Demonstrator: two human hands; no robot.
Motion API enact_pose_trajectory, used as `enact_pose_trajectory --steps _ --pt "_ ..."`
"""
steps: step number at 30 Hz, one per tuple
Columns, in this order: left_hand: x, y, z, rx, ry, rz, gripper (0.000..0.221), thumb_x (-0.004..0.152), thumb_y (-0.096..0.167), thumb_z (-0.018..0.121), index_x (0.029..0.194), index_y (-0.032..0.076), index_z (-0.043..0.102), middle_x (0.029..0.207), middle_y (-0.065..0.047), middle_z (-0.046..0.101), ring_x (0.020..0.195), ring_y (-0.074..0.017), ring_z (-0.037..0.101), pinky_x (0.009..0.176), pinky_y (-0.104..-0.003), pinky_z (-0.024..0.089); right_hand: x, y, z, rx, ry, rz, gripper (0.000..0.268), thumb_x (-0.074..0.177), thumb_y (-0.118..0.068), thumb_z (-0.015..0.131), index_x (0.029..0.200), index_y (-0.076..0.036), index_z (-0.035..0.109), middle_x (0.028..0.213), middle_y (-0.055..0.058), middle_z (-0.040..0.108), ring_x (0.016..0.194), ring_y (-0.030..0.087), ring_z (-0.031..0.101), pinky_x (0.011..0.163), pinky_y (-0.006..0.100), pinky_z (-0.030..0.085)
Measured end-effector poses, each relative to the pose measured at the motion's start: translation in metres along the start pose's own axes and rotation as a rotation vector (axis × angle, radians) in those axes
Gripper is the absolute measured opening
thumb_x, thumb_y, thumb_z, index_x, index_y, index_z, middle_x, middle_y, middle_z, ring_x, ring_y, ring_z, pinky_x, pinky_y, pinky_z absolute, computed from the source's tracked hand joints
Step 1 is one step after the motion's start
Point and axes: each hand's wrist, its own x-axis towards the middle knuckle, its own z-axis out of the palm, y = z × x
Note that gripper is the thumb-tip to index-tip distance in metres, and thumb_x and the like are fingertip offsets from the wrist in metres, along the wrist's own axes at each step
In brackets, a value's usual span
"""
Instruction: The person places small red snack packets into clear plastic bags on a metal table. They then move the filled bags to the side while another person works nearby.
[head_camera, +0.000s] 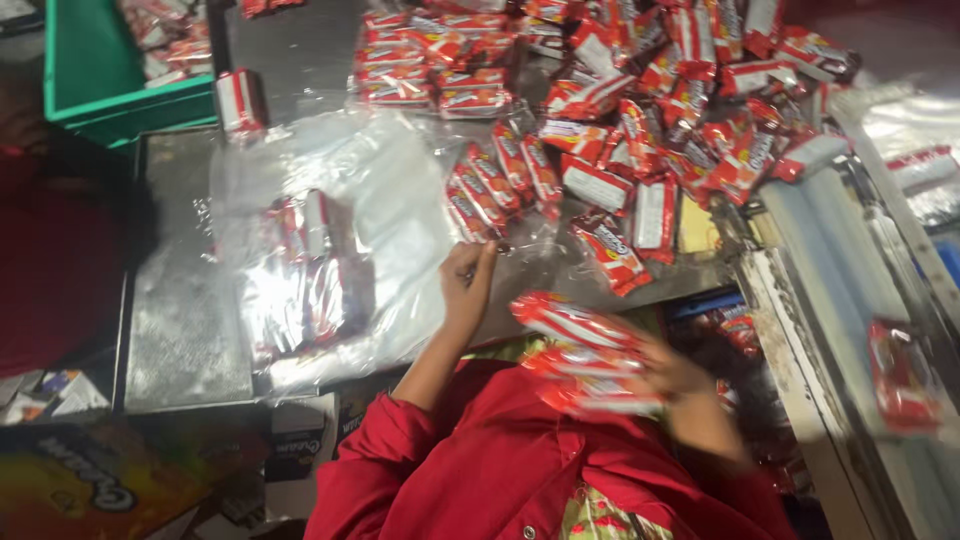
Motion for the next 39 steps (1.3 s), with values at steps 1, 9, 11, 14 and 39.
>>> enact_pose_trajectory --steps 1,9,11,14,39 --pt "-0.002 0.006 -0.002 -0.09 -0.05 -0.098 0.025 0.104 0.017 0.068 0.086 0.001 0.074 0.071 -0.008 0.06 0.066 -0.0154 0.053 0.062 -0.03 0.042 0.028 0.021 0.016 0.214 0.072 0.07 0.083 0.089 -0.027 0.078 0.155 0.003 0.038 0.147 0.021 0.05 0.124 0.033 0.058 0.101 0.047 0.051" --pt "-0.03 0.052 0.017 0.117 -0.381 0.487 0.025 0.093 0.021 0.075 0.116 0.011 0.077 0.078 -0.01 0.066 0.064 -0.0288 0.064 0.059 -0.042 0.051 0.159 0.041 0.026 0.085 0.687 -0.226 0.077 0.082 -0.012 0.074 0.147 -0.007 0.034 0.128 0.015 0.062 0.11 0.026 0.067 0.089 0.041 0.058" --pt "-0.03 0.047 0.022 0.073 -0.41 0.511 0.029 0.093 0.017 0.074 0.121 0.012 0.075 0.084 -0.009 0.067 0.067 -0.0286 0.065 0.063 -0.041 0.052 0.169 0.03 0.016 0.316 0.733 -0.173 0.066 0.083 -0.012 0.074 0.14 -0.006 0.042 0.128 0.013 0.064 0.11 0.026 0.069 0.085 0.042 0.062" --pt "-0.02 0.031 0.015 0.05 -0.384 0.249 0.038 0.082 0.024 0.081 0.113 0.01 0.065 0.087 -0.009 0.07 0.07 -0.0259 0.068 0.062 -0.038 0.054 0.171 0.023 0.015 0.39 0.7 -0.163 0.058 0.087 -0.013 0.073 0.138 -0.006 0.047 0.127 0.017 0.064 0.106 0.029 0.067 0.076 0.043 0.061" --pt "-0.015 0.029 0.03 0.696 -0.492 0.165 0.045 0.084 0.048 0.076 0.101 0.011 0.056 0.079 -0.019 0.068 0.072 -0.0437 0.067 0.062 -0.054 0.052 -0.097 -0.149 -0.085 -1.466 1.287 0.092 0.08 0.082 -0.021 0.076 0.156 -0.019 0.046 0.123 0.023 0.056 0.116 0.04 0.056 0.101 0.049 0.047"
